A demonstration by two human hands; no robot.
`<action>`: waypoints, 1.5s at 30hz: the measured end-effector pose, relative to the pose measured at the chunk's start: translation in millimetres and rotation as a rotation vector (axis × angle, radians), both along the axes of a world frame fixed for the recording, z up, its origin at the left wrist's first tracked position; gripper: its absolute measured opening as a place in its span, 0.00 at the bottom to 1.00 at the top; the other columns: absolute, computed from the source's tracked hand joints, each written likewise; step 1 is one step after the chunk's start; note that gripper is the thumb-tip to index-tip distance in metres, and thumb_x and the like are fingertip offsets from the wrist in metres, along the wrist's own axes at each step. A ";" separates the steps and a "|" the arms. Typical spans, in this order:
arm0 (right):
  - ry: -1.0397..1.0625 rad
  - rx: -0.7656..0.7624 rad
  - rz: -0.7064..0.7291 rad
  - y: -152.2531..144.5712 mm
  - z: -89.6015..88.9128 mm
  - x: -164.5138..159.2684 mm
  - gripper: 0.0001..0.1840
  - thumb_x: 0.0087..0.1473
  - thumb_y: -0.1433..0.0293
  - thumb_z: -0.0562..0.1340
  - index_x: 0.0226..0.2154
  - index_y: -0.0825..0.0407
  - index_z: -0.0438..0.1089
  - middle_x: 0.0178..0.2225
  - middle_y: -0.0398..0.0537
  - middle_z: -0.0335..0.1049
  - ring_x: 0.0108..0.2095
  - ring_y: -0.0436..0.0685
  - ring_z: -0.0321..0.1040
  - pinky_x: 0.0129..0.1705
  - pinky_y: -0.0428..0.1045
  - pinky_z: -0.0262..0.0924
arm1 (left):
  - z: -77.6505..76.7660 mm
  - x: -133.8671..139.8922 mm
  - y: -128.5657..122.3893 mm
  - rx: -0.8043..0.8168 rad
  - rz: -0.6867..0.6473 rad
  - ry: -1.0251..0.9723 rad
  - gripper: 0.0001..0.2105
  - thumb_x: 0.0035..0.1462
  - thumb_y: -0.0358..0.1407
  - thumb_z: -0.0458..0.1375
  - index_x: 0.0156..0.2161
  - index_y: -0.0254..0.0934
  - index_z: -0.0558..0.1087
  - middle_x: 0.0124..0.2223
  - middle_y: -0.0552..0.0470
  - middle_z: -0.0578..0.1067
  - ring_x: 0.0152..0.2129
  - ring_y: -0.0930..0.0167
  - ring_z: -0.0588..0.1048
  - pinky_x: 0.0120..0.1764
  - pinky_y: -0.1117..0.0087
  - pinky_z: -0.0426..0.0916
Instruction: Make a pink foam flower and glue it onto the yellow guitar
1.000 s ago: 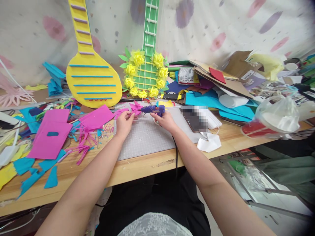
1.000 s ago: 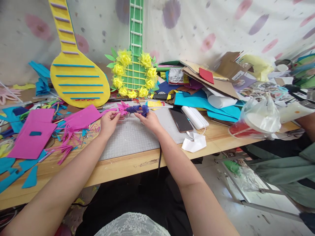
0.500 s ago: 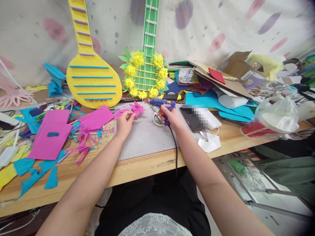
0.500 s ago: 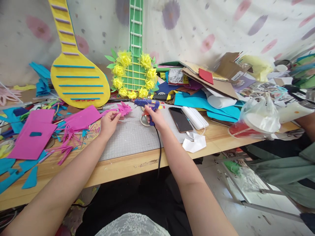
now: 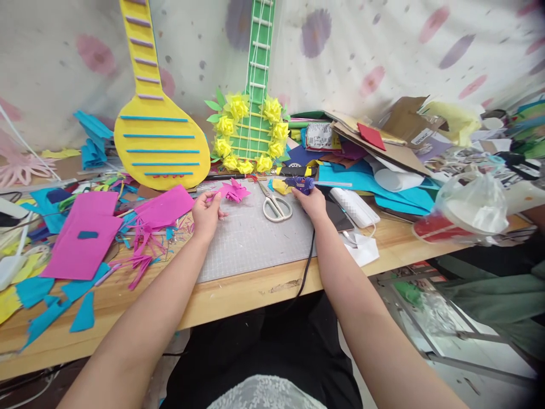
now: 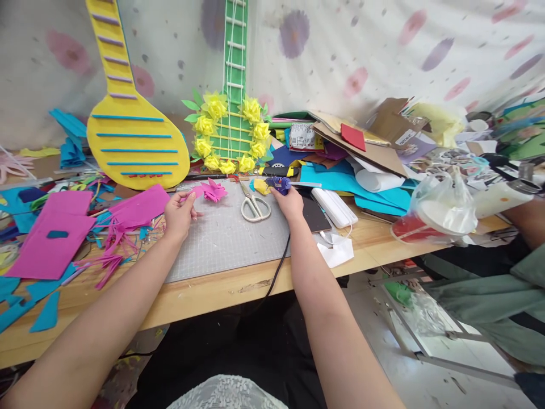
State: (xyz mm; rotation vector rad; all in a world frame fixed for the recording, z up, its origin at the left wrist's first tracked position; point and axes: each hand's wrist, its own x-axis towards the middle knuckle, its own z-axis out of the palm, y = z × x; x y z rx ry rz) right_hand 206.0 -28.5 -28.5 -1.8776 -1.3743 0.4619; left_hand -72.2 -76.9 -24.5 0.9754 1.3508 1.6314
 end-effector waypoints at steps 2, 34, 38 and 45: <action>-0.064 -0.053 0.006 -0.5 0.7 -1.5 0.28 0.42 0.47 0.61 0.36 0.53 0.71 0.36 0.56 0.73 0.40 0.64 0.70 0.41 0.55 0.61 | 1.1 -1.9 -0.5 0.012 0.029 0.009 0.07 0.50 0.38 0.59 0.32 0.38 0.67 0.11 0.67 0.59 0.06 0.79 0.59 0.21 0.72 0.69; 0.088 -0.028 0.603 -3.1 42.0 -81.6 0.15 0.47 0.58 0.61 0.24 0.52 0.60 0.23 0.40 0.62 0.25 0.48 0.58 0.28 0.45 0.51 | 39.8 4.4 -0.7 -0.196 0.093 -0.193 0.11 0.44 0.26 0.62 0.35 0.34 0.68 0.27 0.52 0.75 0.24 0.73 0.76 0.25 0.74 0.71; 0.303 0.050 0.602 7.2 30.2 -98.6 0.10 0.50 0.62 0.58 0.29 0.52 0.63 0.30 0.44 0.67 0.30 0.49 0.63 0.33 0.47 0.58 | 49.7 3.9 3.3 -0.266 0.027 -0.198 0.04 0.48 0.25 0.60 0.30 0.32 0.69 0.28 0.51 0.74 0.24 0.74 0.75 0.26 0.74 0.70; 0.377 0.033 0.626 32.0 20.0 -128.3 0.14 0.45 0.68 0.63 0.37 0.53 0.66 0.42 0.50 0.70 0.43 0.53 0.67 0.48 0.51 0.61 | 57.6 -1.1 15.5 -0.227 0.126 -0.206 0.06 0.47 0.25 0.61 0.25 0.33 0.68 0.22 0.57 0.69 0.17 0.79 0.68 0.23 0.77 0.69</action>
